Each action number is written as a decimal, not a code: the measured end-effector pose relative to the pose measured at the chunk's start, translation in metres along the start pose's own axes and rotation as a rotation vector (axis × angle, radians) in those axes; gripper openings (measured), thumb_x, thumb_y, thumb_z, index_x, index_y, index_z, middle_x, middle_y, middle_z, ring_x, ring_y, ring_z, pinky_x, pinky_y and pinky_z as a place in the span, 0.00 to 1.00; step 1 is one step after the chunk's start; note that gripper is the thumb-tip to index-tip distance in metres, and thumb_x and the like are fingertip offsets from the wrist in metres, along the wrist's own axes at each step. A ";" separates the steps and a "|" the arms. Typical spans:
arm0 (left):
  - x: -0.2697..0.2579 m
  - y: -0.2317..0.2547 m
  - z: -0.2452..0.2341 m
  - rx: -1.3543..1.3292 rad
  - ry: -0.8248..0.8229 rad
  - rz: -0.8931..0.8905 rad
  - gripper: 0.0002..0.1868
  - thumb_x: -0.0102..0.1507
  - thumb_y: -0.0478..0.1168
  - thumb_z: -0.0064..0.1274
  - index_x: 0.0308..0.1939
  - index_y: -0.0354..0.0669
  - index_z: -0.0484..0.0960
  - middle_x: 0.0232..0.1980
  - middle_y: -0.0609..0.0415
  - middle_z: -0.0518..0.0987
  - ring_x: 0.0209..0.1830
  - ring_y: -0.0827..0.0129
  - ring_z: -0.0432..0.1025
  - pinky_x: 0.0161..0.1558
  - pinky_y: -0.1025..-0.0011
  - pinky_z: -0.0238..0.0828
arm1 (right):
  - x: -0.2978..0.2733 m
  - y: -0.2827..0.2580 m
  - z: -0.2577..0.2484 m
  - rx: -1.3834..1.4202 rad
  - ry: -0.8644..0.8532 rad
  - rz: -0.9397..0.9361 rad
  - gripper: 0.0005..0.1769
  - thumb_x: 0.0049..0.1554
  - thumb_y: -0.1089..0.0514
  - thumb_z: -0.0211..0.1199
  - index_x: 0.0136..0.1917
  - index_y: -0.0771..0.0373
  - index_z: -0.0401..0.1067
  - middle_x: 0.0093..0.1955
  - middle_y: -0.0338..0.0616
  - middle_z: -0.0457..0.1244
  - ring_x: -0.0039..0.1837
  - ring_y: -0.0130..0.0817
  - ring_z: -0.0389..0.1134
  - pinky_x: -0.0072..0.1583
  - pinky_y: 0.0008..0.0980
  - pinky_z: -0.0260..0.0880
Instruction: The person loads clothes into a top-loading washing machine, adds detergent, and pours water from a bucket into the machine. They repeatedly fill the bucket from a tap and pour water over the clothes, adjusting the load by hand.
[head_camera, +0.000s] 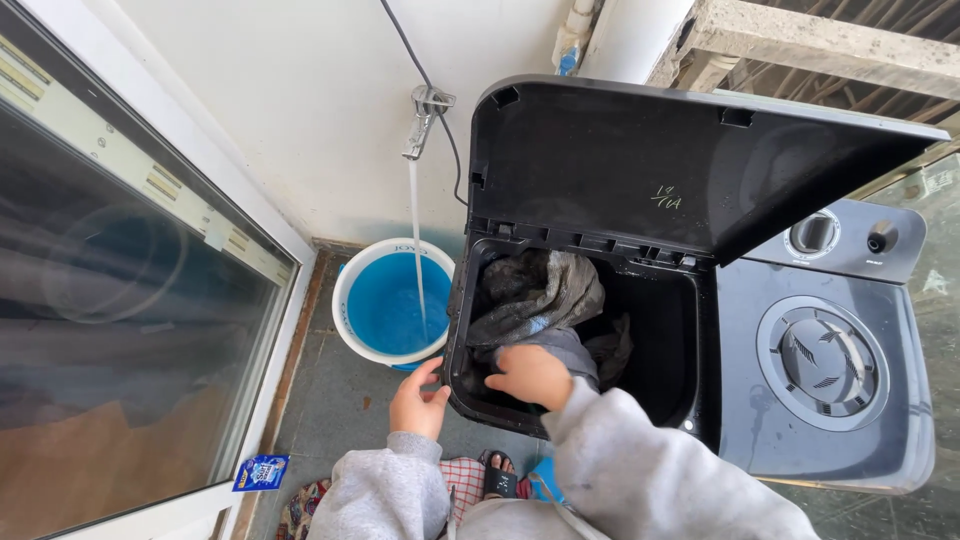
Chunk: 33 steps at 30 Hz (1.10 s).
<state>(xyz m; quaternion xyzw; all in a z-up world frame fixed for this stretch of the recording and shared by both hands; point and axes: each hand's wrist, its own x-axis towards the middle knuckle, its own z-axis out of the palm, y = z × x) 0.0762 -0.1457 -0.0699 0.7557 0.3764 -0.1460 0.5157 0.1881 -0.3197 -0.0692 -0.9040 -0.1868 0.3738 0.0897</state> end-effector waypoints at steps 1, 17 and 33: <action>0.000 0.000 0.000 0.002 0.007 -0.001 0.25 0.65 0.37 0.56 0.64 0.70 0.80 0.57 0.64 0.82 0.43 0.70 0.78 0.53 0.62 0.79 | -0.005 0.010 0.000 -0.046 0.049 0.000 0.28 0.58 0.33 0.58 0.39 0.61 0.76 0.38 0.46 0.70 0.44 0.46 0.72 0.47 0.44 0.69; 0.011 -0.015 0.006 0.051 0.046 0.054 0.27 0.62 0.39 0.62 0.63 0.74 0.81 0.57 0.58 0.82 0.51 0.68 0.80 0.52 0.71 0.81 | -0.066 0.145 -0.008 0.067 0.361 0.600 0.43 0.50 0.43 0.75 0.76 0.33 0.63 0.80 0.45 0.48 0.80 0.54 0.51 0.68 0.57 0.67; 0.012 -0.033 -0.004 0.014 0.032 0.010 0.26 0.64 0.37 0.57 0.62 0.74 0.81 0.59 0.61 0.81 0.55 0.70 0.79 0.54 0.72 0.80 | -0.051 0.124 0.006 0.272 0.408 0.451 0.23 0.58 0.39 0.64 0.63 0.48 0.77 0.70 0.43 0.60 0.79 0.47 0.55 0.61 0.48 0.76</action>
